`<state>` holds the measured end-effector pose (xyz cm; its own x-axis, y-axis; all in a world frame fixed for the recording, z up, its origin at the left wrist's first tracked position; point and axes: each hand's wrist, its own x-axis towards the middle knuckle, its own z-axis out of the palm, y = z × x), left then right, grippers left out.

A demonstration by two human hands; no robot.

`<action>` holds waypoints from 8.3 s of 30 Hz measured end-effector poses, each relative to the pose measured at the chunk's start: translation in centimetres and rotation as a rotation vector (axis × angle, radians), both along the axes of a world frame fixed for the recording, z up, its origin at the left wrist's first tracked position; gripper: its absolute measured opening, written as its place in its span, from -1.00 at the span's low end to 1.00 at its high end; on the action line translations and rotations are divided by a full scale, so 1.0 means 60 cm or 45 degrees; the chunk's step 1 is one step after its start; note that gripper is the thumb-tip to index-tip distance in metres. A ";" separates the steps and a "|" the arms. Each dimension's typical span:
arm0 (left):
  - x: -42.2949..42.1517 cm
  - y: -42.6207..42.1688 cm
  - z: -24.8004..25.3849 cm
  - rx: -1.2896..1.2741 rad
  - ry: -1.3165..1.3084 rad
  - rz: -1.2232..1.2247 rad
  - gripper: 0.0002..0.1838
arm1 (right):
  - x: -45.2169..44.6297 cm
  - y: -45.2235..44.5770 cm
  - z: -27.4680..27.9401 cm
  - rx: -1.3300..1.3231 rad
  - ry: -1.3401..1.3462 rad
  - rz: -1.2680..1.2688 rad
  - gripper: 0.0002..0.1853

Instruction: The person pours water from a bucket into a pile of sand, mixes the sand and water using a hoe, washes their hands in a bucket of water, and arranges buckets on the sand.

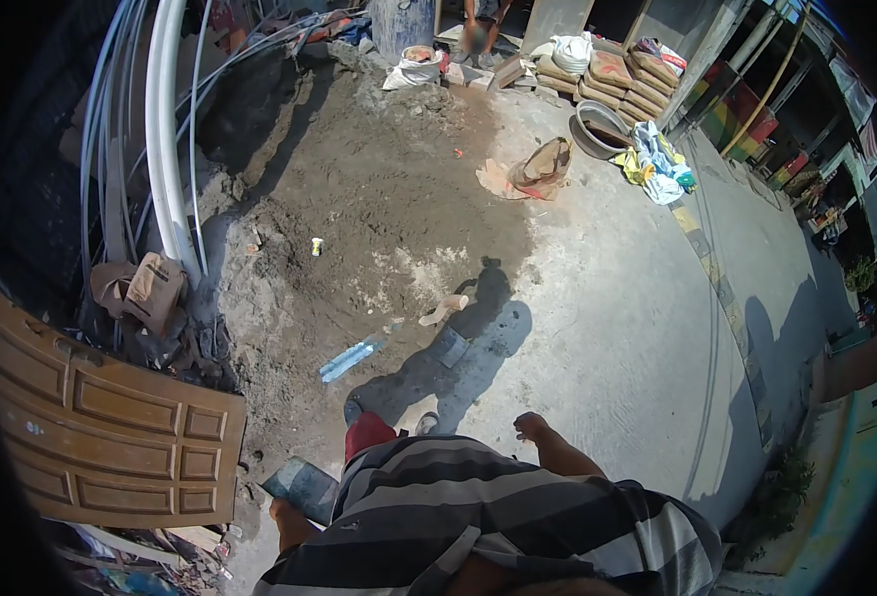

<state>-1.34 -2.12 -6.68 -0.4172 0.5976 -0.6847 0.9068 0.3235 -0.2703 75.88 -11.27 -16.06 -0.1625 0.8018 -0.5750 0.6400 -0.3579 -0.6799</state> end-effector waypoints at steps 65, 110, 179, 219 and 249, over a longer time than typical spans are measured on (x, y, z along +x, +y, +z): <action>-0.313 0.722 0.163 1.155 -1.051 0.436 -0.49 | -0.461 0.570 0.092 0.236 -0.828 0.053 -0.79; 0.661 2.345 0.499 0.539 -2.387 0.668 -0.50 | -0.471 2.294 0.540 0.506 0.265 -0.888 0.20; 2.011 4.271 0.864 0.465 -1.322 -1.941 -0.48 | 0.698 3.932 0.886 1.615 -1.236 -1.450 -0.93; 2.196 4.130 0.324 -0.137 -0.929 -2.433 -0.57 | 0.707 3.927 0.871 1.499 -1.180 -1.412 -0.83; 2.075 4.220 0.880 -0.622 -1.777 -0.750 -0.75 | 0.694 3.923 0.874 1.408 -1.275 -1.510 -0.82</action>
